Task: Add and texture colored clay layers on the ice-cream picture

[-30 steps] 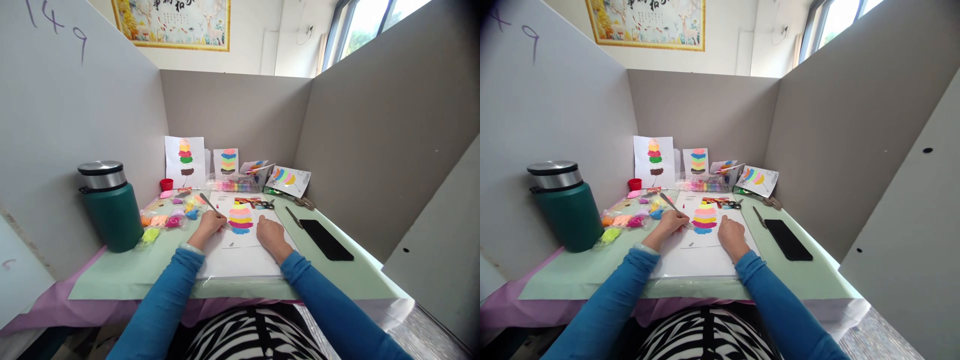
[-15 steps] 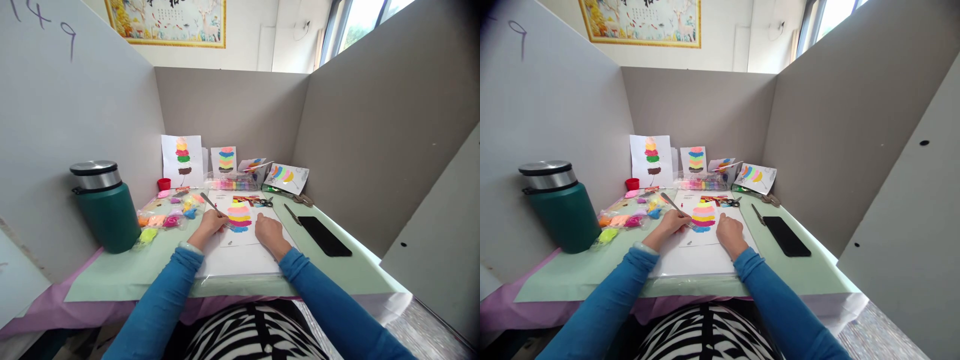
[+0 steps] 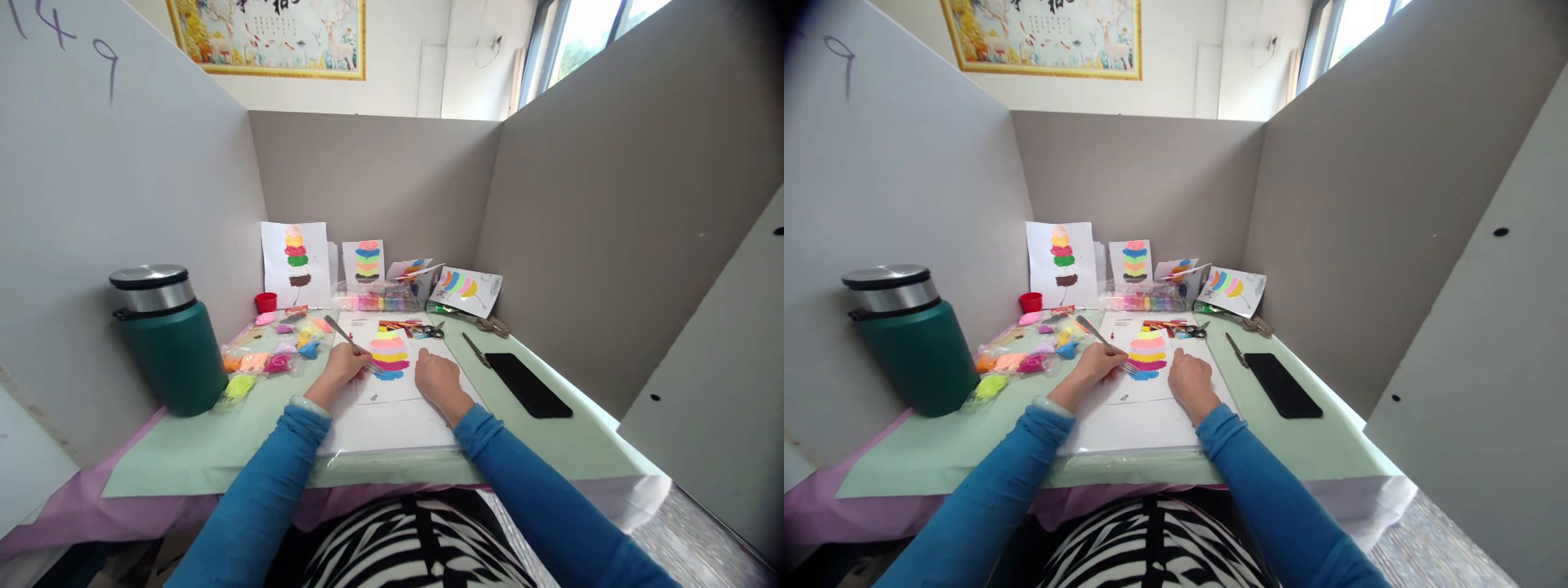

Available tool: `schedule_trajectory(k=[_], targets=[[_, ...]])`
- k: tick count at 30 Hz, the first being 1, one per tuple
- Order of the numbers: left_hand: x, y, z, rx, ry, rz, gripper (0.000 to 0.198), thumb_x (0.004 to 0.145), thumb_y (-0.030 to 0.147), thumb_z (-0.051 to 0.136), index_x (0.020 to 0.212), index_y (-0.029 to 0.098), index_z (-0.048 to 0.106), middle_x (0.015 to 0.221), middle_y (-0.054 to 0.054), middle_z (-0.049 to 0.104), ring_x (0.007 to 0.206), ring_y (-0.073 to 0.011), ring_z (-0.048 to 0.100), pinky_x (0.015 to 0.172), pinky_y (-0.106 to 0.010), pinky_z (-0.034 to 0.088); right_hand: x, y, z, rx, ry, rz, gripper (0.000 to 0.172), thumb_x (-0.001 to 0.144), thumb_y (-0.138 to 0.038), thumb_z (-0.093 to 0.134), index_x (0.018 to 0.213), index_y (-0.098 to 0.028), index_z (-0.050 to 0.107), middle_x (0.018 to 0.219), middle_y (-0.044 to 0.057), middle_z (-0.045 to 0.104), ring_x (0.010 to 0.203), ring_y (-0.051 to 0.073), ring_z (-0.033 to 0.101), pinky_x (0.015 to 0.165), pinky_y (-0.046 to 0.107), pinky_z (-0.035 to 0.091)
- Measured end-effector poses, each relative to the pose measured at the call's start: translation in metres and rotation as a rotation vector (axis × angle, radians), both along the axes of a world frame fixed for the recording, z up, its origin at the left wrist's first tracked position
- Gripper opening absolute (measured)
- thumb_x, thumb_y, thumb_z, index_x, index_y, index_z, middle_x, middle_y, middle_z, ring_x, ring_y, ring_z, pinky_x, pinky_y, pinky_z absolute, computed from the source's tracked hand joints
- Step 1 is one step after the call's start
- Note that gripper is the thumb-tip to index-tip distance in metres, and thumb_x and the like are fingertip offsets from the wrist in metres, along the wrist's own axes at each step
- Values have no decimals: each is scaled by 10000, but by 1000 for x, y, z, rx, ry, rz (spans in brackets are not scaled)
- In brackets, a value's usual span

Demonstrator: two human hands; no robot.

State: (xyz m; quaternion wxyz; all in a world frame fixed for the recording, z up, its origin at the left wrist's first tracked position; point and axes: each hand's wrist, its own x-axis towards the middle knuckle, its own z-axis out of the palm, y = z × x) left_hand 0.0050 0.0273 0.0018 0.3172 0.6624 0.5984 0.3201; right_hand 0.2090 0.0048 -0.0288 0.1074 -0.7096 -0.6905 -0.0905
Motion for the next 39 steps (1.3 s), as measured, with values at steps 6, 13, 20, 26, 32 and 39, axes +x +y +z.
schedule_trajectory(k=[6,13,20,26,32,39], targets=[[0,1,-1,-23,15,19,189,773,200,596,783,75,737,431,7,553,375,-98,451,429,-208,360,0,0,1,-21,-2,-8,278,929,-137,349,1094,-109,570,885,166,703,891,265,700,734,350,482],[-8,4,-1,-9,32,73,157,737,183,589,715,95,717,442,-2,568,375,-105,465,423,-210,361,0,-1,3,-28,-10,-11,272,946,-173,348,1102,-113,562,903,163,706,886,257,700,724,339,480],[-3,-9,9,34,5,-11,179,751,197,591,640,100,693,443,-8,570,395,-90,457,435,-196,351,-1,0,1,-15,-16,-19,273,906,-102,362,1088,-112,565,873,160,703,876,256,704,710,333,482],[-7,-5,7,13,55,74,165,737,182,589,734,91,726,454,-12,583,392,-106,470,437,-210,366,1,1,-1,0,-4,-7,252,916,-136,375,1073,-114,571,869,151,707,852,261,705,702,336,479],[-7,0,2,36,-10,13,190,769,196,600,794,80,748,451,-7,580,398,-98,465,444,-204,364,1,3,-3,-2,-3,-2,251,930,-168,380,1087,-109,567,879,162,707,868,261,703,711,334,477],[4,-2,2,-13,4,6,200,795,190,594,828,68,750,432,2,561,386,-99,467,436,-201,368,1,2,0,-9,-1,-4,256,931,-150,364,1079,-119,571,882,158,709,866,255,704,724,339,480]])
